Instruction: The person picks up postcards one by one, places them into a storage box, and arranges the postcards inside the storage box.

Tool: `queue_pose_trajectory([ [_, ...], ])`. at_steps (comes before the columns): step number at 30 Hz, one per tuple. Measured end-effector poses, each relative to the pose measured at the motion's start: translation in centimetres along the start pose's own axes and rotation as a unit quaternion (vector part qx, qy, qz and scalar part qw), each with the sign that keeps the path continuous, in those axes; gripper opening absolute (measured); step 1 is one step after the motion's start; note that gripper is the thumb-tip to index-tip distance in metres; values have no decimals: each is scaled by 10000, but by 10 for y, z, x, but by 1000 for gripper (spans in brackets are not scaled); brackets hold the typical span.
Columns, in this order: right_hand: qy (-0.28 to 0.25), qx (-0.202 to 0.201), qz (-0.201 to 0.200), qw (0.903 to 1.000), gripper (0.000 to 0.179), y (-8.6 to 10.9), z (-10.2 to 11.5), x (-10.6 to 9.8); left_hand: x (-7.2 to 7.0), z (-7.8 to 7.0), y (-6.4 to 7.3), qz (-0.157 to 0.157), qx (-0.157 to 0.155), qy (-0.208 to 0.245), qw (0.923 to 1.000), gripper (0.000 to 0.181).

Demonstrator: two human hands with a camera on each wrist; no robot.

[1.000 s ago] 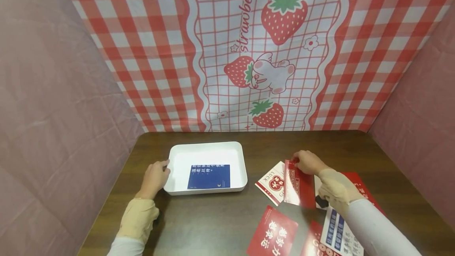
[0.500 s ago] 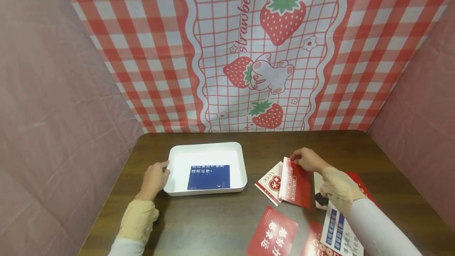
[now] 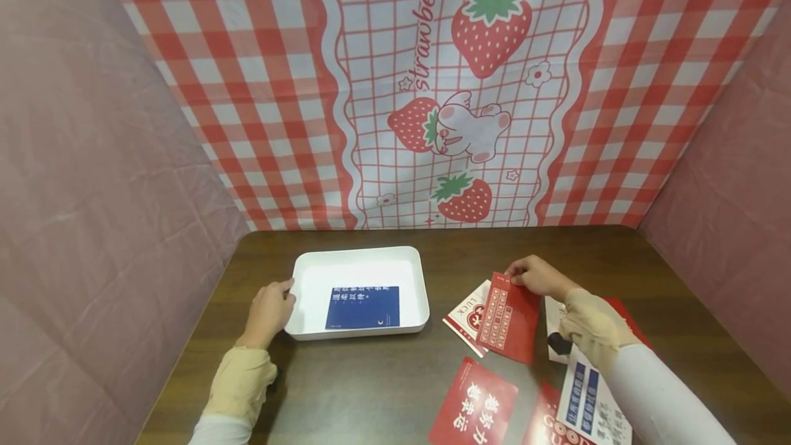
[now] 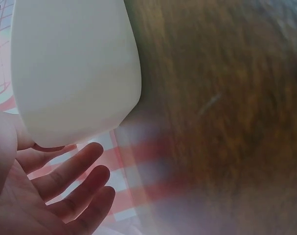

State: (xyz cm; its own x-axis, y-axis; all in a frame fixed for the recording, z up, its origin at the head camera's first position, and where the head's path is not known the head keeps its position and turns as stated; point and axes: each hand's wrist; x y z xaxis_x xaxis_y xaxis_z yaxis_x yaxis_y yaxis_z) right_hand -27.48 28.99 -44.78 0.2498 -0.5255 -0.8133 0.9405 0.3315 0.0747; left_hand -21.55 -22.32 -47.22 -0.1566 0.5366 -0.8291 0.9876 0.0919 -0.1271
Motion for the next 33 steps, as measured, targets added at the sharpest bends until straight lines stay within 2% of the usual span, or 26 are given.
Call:
queue_pose_trajectory([
  [11,-1035,350,240,9937,21,2,2,-3,-1,0,1,-1,8,4,10000,39],
  [28,-1808,511,194,9820,31,4,9,-9,0,0,2,-108,108,40,9999,39],
  [33,-1980,449,149,9791,33,5,11,-8,-1,0,2,-120,116,50,9998,39],
])
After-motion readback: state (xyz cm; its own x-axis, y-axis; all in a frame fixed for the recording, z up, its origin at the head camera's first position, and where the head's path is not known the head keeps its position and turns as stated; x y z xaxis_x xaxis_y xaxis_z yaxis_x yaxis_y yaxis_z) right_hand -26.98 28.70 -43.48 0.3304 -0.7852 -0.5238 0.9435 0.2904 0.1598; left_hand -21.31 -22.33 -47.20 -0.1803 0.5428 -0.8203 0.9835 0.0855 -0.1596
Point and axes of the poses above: each hand's wrist, its own y-axis away from the middle knuckle, its own x-axis out of the palm, z = x × y, and after that the axes turned 4 degrees about y, right-handed
